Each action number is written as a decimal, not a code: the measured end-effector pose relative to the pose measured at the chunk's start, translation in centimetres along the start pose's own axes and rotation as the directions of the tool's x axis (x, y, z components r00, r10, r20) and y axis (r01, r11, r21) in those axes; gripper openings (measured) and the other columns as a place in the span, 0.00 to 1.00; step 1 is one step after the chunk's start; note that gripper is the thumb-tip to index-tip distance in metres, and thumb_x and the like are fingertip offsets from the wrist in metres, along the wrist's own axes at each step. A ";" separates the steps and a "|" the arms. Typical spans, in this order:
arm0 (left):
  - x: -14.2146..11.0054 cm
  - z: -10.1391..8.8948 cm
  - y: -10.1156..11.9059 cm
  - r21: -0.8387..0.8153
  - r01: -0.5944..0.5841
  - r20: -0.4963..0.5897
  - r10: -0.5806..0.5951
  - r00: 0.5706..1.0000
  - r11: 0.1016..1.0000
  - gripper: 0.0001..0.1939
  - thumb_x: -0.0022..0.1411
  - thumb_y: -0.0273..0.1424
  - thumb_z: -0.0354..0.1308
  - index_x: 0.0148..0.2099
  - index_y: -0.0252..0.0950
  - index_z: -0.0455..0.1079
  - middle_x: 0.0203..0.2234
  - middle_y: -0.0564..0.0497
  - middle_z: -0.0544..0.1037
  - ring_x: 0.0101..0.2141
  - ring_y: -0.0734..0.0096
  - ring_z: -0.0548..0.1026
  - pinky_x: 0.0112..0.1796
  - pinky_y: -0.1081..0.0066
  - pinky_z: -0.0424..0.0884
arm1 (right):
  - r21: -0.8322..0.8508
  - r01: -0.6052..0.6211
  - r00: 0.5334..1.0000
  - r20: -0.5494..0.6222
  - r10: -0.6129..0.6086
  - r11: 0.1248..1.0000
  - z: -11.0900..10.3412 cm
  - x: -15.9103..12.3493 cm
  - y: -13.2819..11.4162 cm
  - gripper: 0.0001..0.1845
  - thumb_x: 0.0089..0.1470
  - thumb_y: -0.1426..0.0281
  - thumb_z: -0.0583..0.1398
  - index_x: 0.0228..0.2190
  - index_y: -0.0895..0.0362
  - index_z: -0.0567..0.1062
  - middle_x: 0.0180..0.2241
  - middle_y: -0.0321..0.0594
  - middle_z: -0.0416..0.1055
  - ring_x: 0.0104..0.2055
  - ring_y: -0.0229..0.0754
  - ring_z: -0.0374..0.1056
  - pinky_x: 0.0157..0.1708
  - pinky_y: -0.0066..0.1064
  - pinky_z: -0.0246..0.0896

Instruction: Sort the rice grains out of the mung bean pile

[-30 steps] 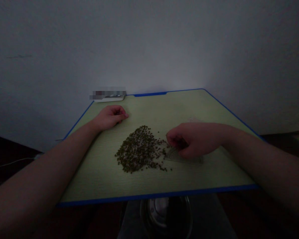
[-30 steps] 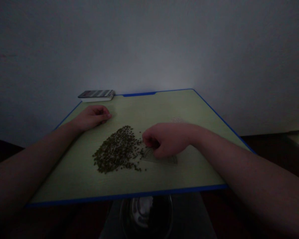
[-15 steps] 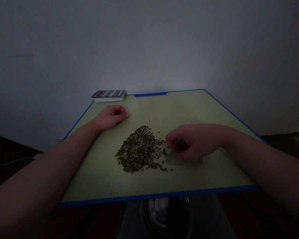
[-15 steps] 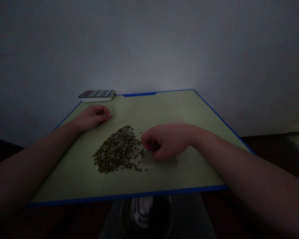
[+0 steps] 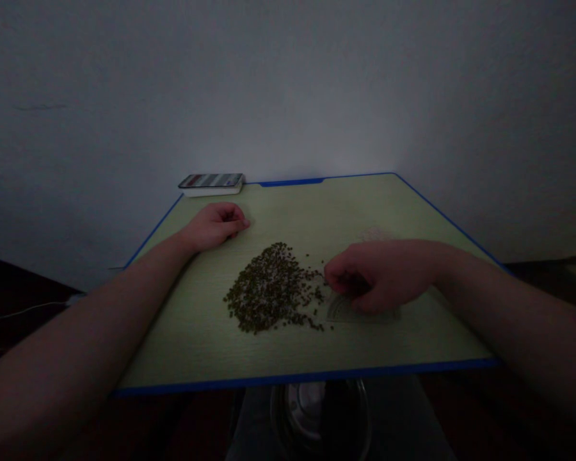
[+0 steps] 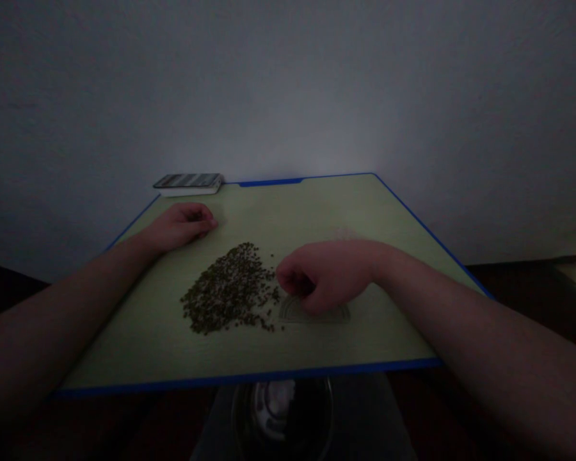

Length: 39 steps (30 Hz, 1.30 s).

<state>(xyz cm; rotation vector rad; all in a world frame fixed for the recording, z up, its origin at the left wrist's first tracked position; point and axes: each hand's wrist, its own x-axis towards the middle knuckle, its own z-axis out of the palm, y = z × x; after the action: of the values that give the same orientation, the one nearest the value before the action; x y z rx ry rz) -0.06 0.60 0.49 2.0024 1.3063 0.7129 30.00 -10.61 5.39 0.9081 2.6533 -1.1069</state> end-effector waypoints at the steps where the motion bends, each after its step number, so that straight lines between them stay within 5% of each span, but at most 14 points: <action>1: 0.0 0.0 -0.1 -0.001 -0.003 0.001 0.003 1.000 1.000 0.12 0.50 0.38 0.60 0.26 0.35 0.65 0.14 0.59 0.64 0.16 0.81 0.59 0.19 0.77 0.56 | -0.004 0.006 1.000 -0.001 -0.006 1.000 0.1 0.1 0.0 0.08 0.40 0.78 0.57 0.24 0.56 0.62 0.22 0.28 0.60 0.23 0.32 0.55 0.22 0.26 0.47; 18: 0.1 0.0 -0.5 -0.008 -0.017 0.014 0.017 1.000 1.000 0.12 0.50 0.38 0.60 0.27 0.35 0.65 0.14 0.58 0.65 0.16 0.81 0.60 0.19 0.77 0.55 | -0.022 -0.047 0.990 -0.133 0.044 0.999 0.3 0.4 0.4 0.08 0.41 0.76 0.57 0.26 0.55 0.62 0.22 0.29 0.61 0.23 0.33 0.55 0.22 0.27 0.47; 39: 0.1 0.0 -0.5 -0.009 -0.004 0.012 0.005 1.000 1.000 0.12 0.50 0.38 0.60 0.26 0.35 0.65 0.14 0.59 0.65 0.15 0.81 0.59 0.19 0.76 0.56 | 0.072 0.036 0.999 -0.027 -0.034 0.997 0.3 0.4 0.3 0.08 0.42 0.77 0.57 0.27 0.56 0.63 0.23 0.29 0.59 0.24 0.32 0.54 0.23 0.26 0.48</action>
<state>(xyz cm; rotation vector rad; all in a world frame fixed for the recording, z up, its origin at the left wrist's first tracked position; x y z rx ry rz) -0.32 0.85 0.18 2.0002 1.2901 0.7070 29.75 -10.47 4.84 0.8980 2.6750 -1.2150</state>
